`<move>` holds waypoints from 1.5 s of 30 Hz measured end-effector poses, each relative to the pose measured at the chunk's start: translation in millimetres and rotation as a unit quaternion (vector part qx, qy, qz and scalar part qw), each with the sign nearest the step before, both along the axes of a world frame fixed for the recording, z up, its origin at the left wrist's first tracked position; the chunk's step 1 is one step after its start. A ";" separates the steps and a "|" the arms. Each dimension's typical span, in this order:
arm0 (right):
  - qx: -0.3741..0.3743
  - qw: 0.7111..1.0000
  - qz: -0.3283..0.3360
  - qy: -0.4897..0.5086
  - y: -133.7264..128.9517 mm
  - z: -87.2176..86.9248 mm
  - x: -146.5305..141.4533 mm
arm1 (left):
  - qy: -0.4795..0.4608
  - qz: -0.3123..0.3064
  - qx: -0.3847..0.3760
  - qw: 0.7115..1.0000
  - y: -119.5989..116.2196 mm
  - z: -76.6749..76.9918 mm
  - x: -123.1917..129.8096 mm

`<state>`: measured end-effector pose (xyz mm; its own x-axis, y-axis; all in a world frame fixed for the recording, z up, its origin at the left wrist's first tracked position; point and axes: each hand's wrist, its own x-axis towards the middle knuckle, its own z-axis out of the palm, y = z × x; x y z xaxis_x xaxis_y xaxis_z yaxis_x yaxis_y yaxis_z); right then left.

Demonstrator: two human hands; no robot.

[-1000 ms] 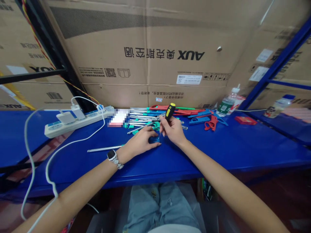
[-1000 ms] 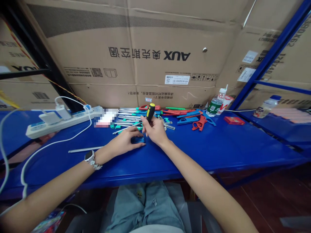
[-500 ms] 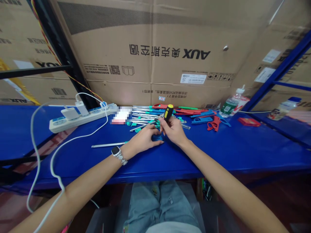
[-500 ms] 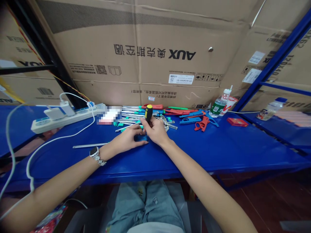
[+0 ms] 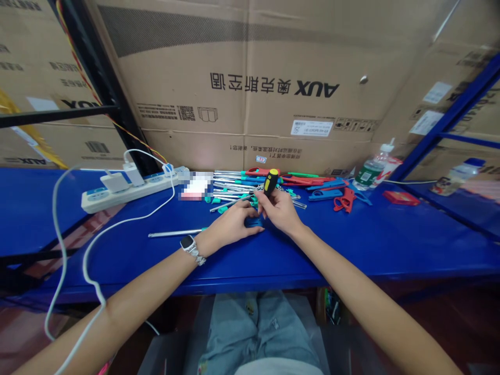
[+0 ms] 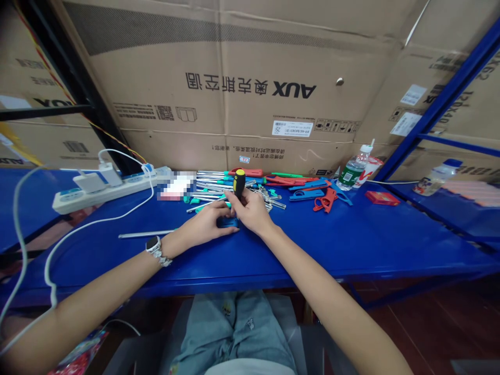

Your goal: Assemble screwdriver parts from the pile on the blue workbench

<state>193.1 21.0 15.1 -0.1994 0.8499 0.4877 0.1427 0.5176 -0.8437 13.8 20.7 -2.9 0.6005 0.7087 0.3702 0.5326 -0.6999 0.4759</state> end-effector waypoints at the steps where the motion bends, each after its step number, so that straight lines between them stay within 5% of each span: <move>1: 0.000 1.000 0.000 -0.001 -0.1 0.3 -0.1 | 0.003 0.000 0.002 1.000 -0.5 0.2 0.1; 5: 0.000 1.000 -0.002 -0.011 0.8 -0.1 0.7 | -0.004 -0.001 0.022 1.000 -2.4 7.6 -6.2; 9: 0.008 1.000 -0.004 -0.026 3.0 -1.7 2.1 | -0.142 0.016 0.036 0.989 0.0 36.8 -10.7; 13: -0.002 1.000 -0.008 -0.028 3.3 -0.3 0.9 | -0.261 0.032 0.043 0.964 6.9 74.4 12.3; 16: -0.008 1.000 -0.008 -0.020 3.0 0.6 0.0 | -0.319 0.018 0.021 0.947 13.3 87.0 35.3; 20: -0.014 1.000 0.000 -0.022 3.4 1.1 2.8 | -0.361 0.014 0.005 0.932 18.1 81.9 42.5; 29: -0.013 0.999 0.047 -0.023 -3.5 15.5 11.3 | -0.312 -0.062 -0.032 0.947 10.0 77.7 23.6; 36: -0.014 1.000 -0.002 0.021 8.9 -1.1 2.1 | -0.411 0.052 -0.018 0.910 12.3 68.4 45.2; 45: -0.025 0.997 0.067 -0.009 -2.1 19.2 15.9 | -0.318 -0.077 -0.081 0.941 9.3 72.0 31.4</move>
<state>209.1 18.9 34.3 -0.3219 0.8377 0.4412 0.0907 0.4911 -0.8664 45.2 30.0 69.1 0.3943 0.7090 0.5848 0.0015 -0.6368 0.7710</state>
